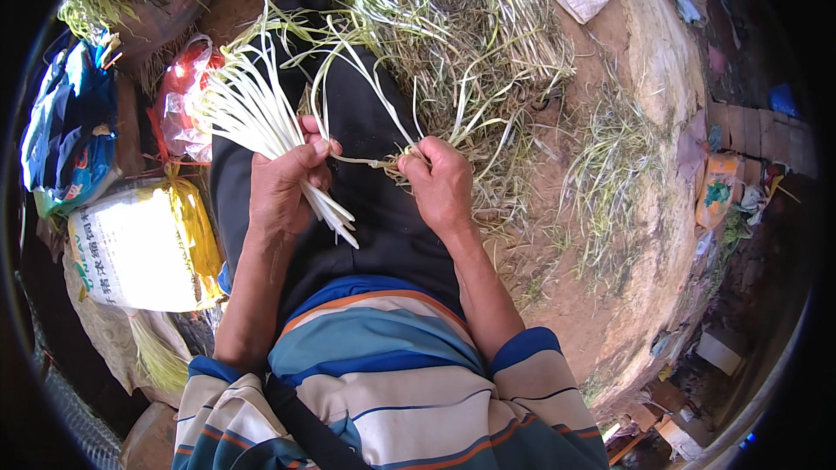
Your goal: The person sits on the ground and peels the outer layers off long, thin, white plant stems by hand. They hold a bundle in the left hand and strip each stem individually with the right hand, discarding the peelings onto the floor.
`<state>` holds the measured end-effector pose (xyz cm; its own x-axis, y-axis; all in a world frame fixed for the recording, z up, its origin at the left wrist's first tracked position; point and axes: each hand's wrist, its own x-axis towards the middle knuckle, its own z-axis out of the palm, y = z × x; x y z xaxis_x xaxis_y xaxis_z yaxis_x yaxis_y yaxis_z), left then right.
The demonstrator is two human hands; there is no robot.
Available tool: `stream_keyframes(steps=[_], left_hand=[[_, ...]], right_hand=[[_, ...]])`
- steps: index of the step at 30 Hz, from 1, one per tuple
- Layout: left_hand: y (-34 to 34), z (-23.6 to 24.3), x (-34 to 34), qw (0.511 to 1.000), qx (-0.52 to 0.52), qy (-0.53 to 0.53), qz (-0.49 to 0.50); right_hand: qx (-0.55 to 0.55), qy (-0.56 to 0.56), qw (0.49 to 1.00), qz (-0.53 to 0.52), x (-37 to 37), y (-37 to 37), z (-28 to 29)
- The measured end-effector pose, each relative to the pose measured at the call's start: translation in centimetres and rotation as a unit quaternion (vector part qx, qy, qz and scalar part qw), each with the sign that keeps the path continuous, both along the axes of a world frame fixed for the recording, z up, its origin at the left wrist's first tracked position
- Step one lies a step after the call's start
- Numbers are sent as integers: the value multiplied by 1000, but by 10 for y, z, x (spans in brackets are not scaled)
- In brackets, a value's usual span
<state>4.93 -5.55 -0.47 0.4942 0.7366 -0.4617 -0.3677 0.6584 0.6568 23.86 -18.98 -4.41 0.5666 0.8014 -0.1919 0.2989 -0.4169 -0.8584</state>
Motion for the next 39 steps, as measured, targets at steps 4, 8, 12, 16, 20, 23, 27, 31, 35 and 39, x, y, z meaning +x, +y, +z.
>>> stream_keyframes(steps=[4, 8, 12, 16, 20, 23, 27, 31, 35, 39], left_hand=[[15, 4, -16, 998, 1, -31, 50], [33, 2, -33, 993, 39, -40, 103], [34, -5, -33, 994, 33, 1, 105], [23, -10, -19, 995, 19, 12, 95], [19, -10, -13, 995, 27, 21, 97], [16, -12, -13, 993, 24, 31, 108], [11, -16, -11, 994, 27, 39, 99], [9, -17, -12, 994, 19, 43, 98], [11, -17, -12, 994, 10, 48, 100], [15, -12, -15, 992, -13, 24, 126]], right_hand=[[-83, -196, 976, -51, 62, -51, -65], [-211, -95, 956, -181, 126, -111, -112], [-77, 196, 946, -248, 122, -119, -62], [48, 268, 956, -112, 71, -56, 3], [15, 261, 965, 21, 6, 7, 41], [2, 19, 994, 109, -32, 33, 54], [53, -181, 975, 119, -53, 52, 50], [63, -238, 961, 128, -49, 53, 43], [89, -228, 962, 122, -44, 49, 40], [81, -196, 972, 99, -31, 44, 28]])
